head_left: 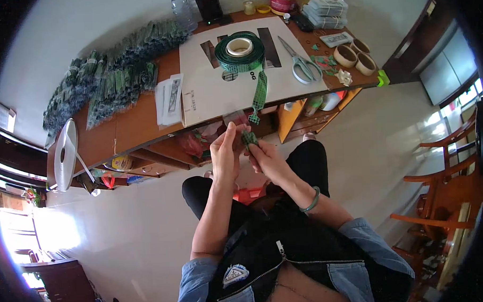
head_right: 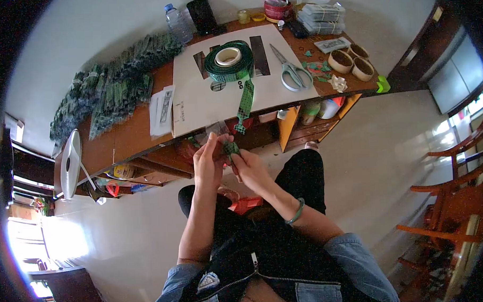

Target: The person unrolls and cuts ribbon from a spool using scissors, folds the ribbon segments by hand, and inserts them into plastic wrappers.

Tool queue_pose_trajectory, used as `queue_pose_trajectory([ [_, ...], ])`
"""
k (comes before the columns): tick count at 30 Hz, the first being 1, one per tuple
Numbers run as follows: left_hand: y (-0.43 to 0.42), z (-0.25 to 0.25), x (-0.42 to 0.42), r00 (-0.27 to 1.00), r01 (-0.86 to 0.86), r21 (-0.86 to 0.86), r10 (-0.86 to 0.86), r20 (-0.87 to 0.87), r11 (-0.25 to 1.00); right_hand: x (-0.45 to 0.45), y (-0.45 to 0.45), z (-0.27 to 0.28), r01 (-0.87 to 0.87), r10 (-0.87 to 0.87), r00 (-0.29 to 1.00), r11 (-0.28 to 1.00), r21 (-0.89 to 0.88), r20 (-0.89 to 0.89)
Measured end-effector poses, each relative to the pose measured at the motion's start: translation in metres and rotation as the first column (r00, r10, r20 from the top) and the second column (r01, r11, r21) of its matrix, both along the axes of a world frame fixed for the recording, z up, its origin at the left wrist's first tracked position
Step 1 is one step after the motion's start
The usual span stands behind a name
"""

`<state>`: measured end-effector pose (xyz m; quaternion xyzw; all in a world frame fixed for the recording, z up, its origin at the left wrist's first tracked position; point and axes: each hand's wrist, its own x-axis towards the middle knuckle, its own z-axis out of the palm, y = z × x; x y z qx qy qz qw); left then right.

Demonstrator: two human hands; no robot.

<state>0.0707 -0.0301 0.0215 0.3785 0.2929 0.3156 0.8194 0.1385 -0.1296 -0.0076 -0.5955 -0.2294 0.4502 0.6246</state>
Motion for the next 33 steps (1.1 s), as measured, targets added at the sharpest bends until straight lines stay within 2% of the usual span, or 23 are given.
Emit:
queue_pose_trajectory([
  [2,0.002,0.002,-0.003,1.000,0.022,-0.073,-0.023,-0.008,0.997,0.002,-0.001,0.003,0.000,0.001,0.998,1.000,0.020,-0.059],
  [4,0.003,0.001,-0.001,0.999,-0.020,-0.048,0.018,-0.035,0.999,0.004,-0.003,0.008,0.011,0.001,0.984,0.998,0.067,-0.176],
  [5,0.004,0.000,0.001,0.996,-0.062,-0.021,0.060,-0.062,0.998,0.005,-0.004,0.009,0.010,0.001,0.985,0.998,0.067,-0.174],
  [8,0.014,-0.012,0.004,0.988,-0.128,0.042,0.132,-0.086,0.991,0.001,-0.010,0.010,-0.016,0.016,1.000,1.000,-0.023,0.010],
  [9,0.019,-0.015,0.007,0.985,-0.149,0.076,0.155,-0.081,0.986,-0.002,-0.011,0.007,-0.021,0.021,1.000,1.000,-0.024,0.010],
  [10,0.022,-0.017,0.008,0.982,-0.167,0.110,0.176,-0.074,0.980,-0.006,-0.013,0.003,0.013,-0.011,0.968,1.000,-0.006,0.249],
  [11,0.023,-0.019,0.009,0.981,-0.168,0.110,0.177,-0.074,0.980,-0.010,-0.014,-0.001,0.044,-0.048,0.879,0.999,0.020,0.473],
  [12,0.022,-0.018,0.011,0.979,-0.177,0.118,0.188,-0.081,0.977,-0.012,-0.014,-0.003,0.069,-0.087,0.739,0.996,0.054,0.668],
  [21,0.011,-0.012,0.016,0.958,-0.249,0.132,0.263,-0.111,0.960,-0.010,-0.005,-0.014,0.112,-0.099,0.676,0.993,0.031,0.730],
  [23,0.007,-0.012,0.017,0.957,-0.258,0.128,0.272,-0.104,0.958,-0.003,-0.001,-0.008,0.057,-0.033,0.922,0.997,-0.052,0.386],
  [24,0.004,-0.013,0.019,0.951,-0.269,0.170,0.289,-0.106,0.948,-0.002,-0.001,-0.007,0.018,-0.003,0.983,0.996,-0.082,0.182],
  [26,-0.002,-0.013,0.020,0.942,-0.285,0.253,0.320,-0.106,0.925,-0.006,-0.001,-0.007,0.009,0.005,0.981,0.998,-0.069,0.193],
  [29,-0.004,-0.016,0.018,0.949,-0.268,0.284,0.303,-0.088,0.921,-0.008,-0.001,-0.004,-0.009,0.018,0.976,0.999,-0.041,0.217],
  [32,-0.012,-0.015,0.015,0.955,-0.249,0.277,0.283,-0.089,0.928,0.003,-0.003,0.002,0.018,-0.021,0.982,1.000,-0.019,-0.186],
  [33,-0.016,-0.010,0.014,0.959,-0.237,0.255,0.268,-0.096,0.938,0.002,-0.004,0.002,0.023,-0.026,0.982,1.000,-0.018,-0.187],
])
